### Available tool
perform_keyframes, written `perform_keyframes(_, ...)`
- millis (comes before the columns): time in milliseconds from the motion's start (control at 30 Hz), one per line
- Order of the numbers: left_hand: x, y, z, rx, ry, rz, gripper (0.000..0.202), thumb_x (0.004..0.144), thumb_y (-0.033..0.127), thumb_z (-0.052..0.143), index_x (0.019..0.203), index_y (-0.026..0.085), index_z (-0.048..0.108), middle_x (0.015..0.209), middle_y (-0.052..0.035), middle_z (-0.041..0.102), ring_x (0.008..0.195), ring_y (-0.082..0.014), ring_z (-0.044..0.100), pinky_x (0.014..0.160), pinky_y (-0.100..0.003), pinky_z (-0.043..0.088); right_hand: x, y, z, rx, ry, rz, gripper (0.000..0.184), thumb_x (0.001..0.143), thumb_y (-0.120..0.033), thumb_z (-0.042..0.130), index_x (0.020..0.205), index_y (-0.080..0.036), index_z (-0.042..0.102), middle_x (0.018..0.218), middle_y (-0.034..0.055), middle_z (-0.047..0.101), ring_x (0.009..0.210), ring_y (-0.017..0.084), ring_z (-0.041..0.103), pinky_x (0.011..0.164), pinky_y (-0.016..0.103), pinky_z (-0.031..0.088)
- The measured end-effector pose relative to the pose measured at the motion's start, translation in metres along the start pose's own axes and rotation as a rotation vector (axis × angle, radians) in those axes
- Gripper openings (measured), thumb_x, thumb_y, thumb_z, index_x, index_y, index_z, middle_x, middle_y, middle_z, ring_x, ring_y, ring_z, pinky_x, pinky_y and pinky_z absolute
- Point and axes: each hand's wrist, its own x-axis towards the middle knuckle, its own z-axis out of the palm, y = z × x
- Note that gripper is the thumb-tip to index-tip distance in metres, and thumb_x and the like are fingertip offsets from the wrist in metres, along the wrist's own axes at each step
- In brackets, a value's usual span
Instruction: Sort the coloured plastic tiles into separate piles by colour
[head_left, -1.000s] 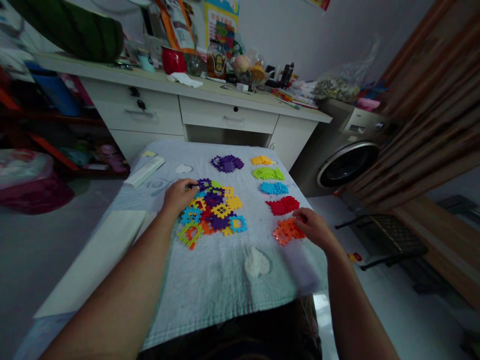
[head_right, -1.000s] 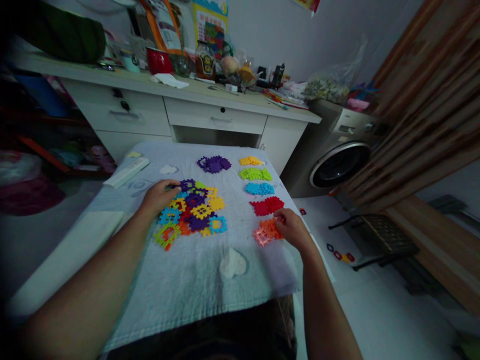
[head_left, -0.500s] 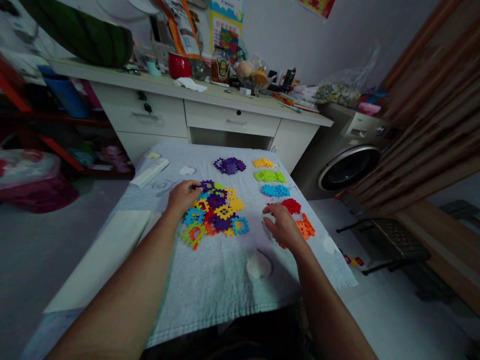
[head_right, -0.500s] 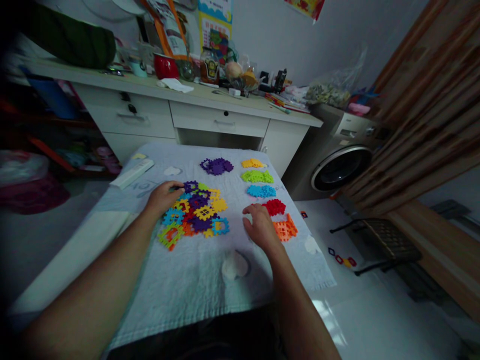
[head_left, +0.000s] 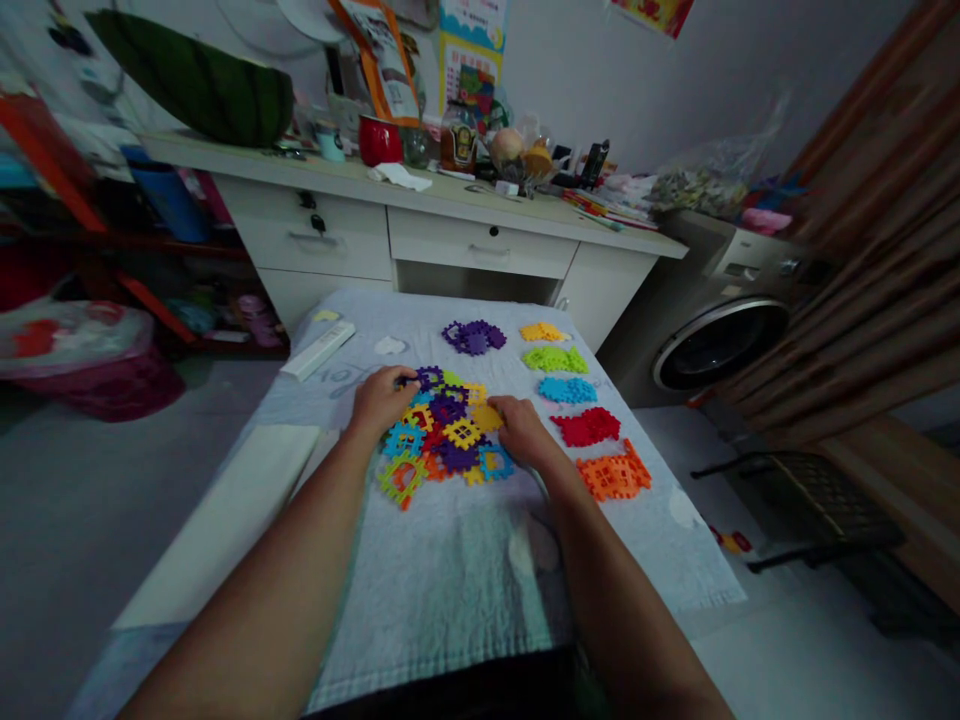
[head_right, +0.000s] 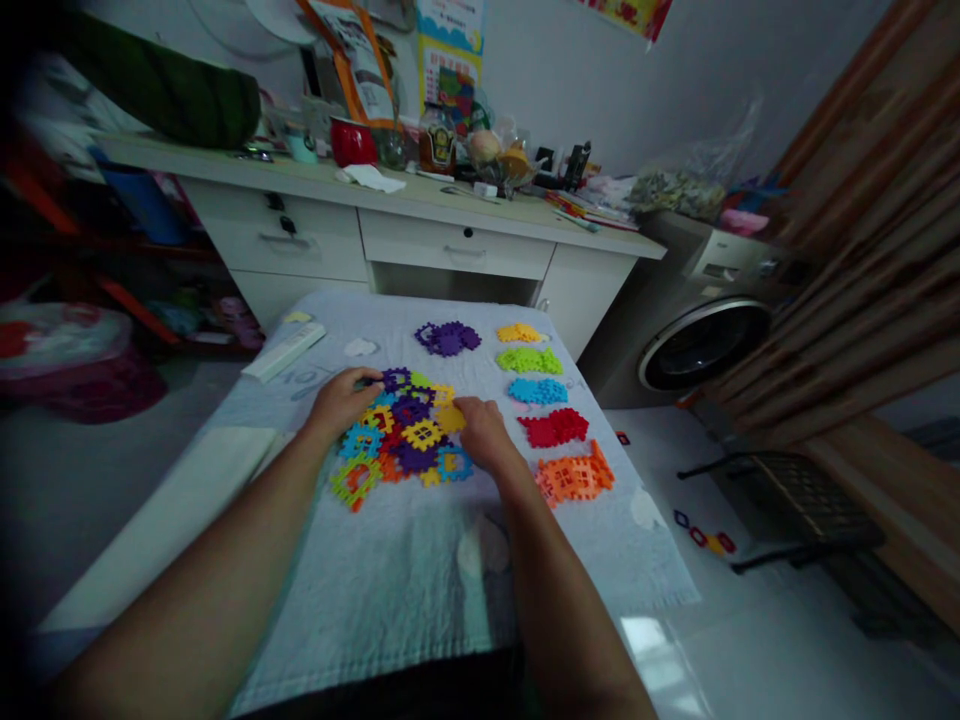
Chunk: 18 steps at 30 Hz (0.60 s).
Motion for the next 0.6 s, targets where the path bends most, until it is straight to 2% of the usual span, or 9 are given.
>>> perform_keyframes(133, -0.001, 0.000, -0.001, 0.001, 0.018, 0.006, 0.031, 0.078, 0.042, 0.056, 0.099, 0.024, 0.070, 0.109, -0.0042, 0.070, 0.102, -0.0228, 0.063, 0.091, -0.034, 0.046, 0.000, 0.006, -0.002, 0.025, 0.013, -0.030, 0.059, 0.074, -0.006, 0.051, 0.133, -0.012, 0.052, 0.129, 0.0111, 0.056, 0.114, 0.021, 0.049, 0.103, 0.032, 0.035)
perform_keyframes(333, -0.002, 0.003, -0.003, 0.013, 0.019, 0.023, 0.031, 0.079, 0.041, 0.054, 0.099, 0.024, 0.069, 0.108, -0.0044, 0.070, 0.102, -0.0229, 0.063, 0.092, -0.035, 0.046, 0.002, 0.004, -0.013, -0.039, -0.056, -0.019, 0.054, 0.073, -0.013, 0.059, 0.127, -0.013, 0.057, 0.111, 0.0111, 0.056, 0.102, 0.021, 0.052, 0.095, 0.032, 0.040)
perform_keyframes(467, -0.002, 0.002, -0.002, 0.014, 0.022, 0.019, 0.031, 0.078, 0.041, 0.054, 0.099, 0.024, 0.070, 0.108, -0.0045, 0.070, 0.101, -0.0227, 0.063, 0.091, -0.034, 0.046, 0.007, 0.009, -0.033, -0.070, -0.030, -0.031, 0.049, 0.073, -0.015, 0.064, 0.122, -0.013, 0.059, 0.107, 0.0113, 0.057, 0.099, 0.021, 0.053, 0.094, 0.033, 0.042)
perform_keyframes(600, -0.002, 0.002, -0.003, 0.018, 0.010, 0.015, 0.031, 0.079, 0.041, 0.055, 0.100, 0.024, 0.069, 0.109, -0.0040, 0.070, 0.101, -0.0223, 0.063, 0.091, -0.034, 0.046, 0.034, 0.035, -0.057, -0.101, 0.077, -0.044, 0.047, 0.074, -0.016, 0.065, 0.121, -0.012, 0.060, 0.107, 0.0111, 0.058, 0.099, 0.021, 0.054, 0.095, 0.033, 0.042)
